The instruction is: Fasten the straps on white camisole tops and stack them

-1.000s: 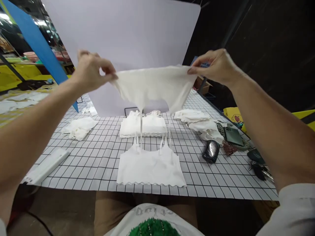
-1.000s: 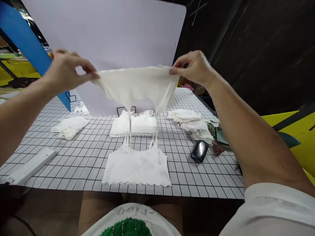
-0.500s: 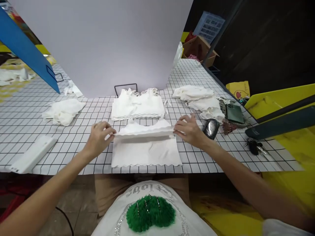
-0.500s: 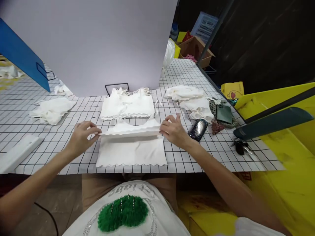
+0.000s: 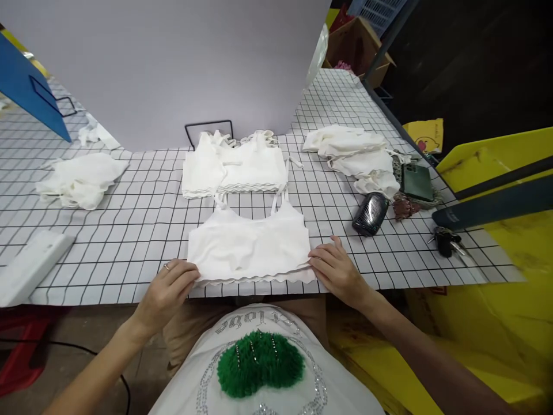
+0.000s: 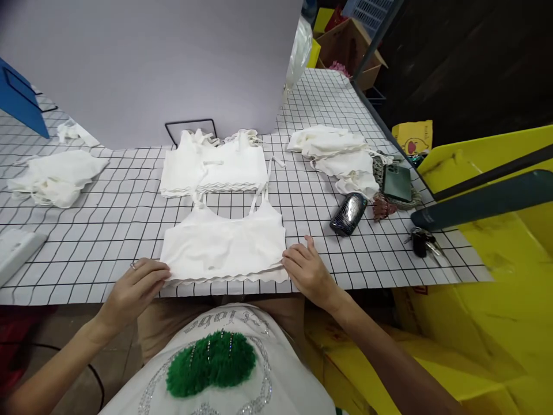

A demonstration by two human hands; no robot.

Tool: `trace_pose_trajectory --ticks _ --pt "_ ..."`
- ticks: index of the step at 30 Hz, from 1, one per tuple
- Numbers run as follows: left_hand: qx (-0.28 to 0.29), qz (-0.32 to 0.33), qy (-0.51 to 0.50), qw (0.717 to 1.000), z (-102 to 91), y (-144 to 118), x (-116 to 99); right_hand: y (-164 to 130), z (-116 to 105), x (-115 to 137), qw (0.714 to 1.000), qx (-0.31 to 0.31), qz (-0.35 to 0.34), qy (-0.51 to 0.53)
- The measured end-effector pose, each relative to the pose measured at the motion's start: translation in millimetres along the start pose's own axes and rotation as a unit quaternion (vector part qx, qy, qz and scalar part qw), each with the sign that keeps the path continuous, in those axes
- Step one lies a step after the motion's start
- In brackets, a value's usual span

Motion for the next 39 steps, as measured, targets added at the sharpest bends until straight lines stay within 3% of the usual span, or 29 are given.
trace_pose_trajectory --ticks 8,12,16,18,20,23,25,28,30,31,34,37,39 --pt "0.08 -0.081 -0.021 0.993 3.0 -10.3 12.3 -11.5 0.3 10.2 1.0 0.018 -0.015 0.012" --pt "0.075 -0.113 -0.028 0.99 5.5 1.6 5.9 -3.3 -2.3 19.6 0.999 -0.023 -0.01 0.038" --pt "0.139 -0.072 0.008 0.988 33.6 10.5 -15.2 4.0 5.6 37.3 0.997 0.022 -0.055 0.055" --pt "0.179 -0.042 0.008 0.983 46.4 8.6 -19.2 6.6 2.1 31.8 0.996 0.024 -0.049 0.067" --pt "0.166 -0.05 -0.03 0.984 45.2 12.4 -7.7 16.8 -7.8 15.3 0.997 -0.014 -0.021 0.075" --pt "0.051 -0.151 -0.094 0.983 24.0 36.7 42.8 56.7 -9.2 -9.3 0.996 -0.049 0.013 0.07" --pt "0.002 -0.266 -0.134 0.955 18.3 56.3 87.9 98.0 5.0 -15.2 0.996 -0.042 0.008 0.073" --pt "0.024 -0.44 -0.28 0.853 41.3 77.8 139.8 162.2 41.0 -15.3 0.996 -0.011 -0.003 0.088" --pt "0.039 -0.502 -0.357 0.787 59.8 88.9 154.2 197.9 68.7 -19.3 0.995 0.023 0.008 0.092" --pt "0.042 -0.515 -0.378 0.768 66.5 94.2 157.5 213.3 81.6 -24.3 0.995 0.04 0.023 0.09" --pt "0.039 -0.523 -0.384 0.76 77.6 105.7 160.9 253.2 111.3 -52.3 0.991 0.072 0.102 0.057" --pt "0.041 -0.512 -0.357 0.78 80.4 110.6 159.0 286.0 134.6 -83.4 0.976 0.1 0.188 0.038" --pt "0.03 -0.493 -0.325 0.806 73.9 114.6 158.7 301.8 148.6 -96.2 0.963 0.121 0.227 0.079"
Point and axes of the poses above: each hand's wrist, its own y-axis towards the middle knuckle, its own z-axis out of the palm, x = y × z, the point moved 9 cm from there along y, towards the middle knuckle, and after that the axes turned 4 degrees about -z, right-handed, at the moved point
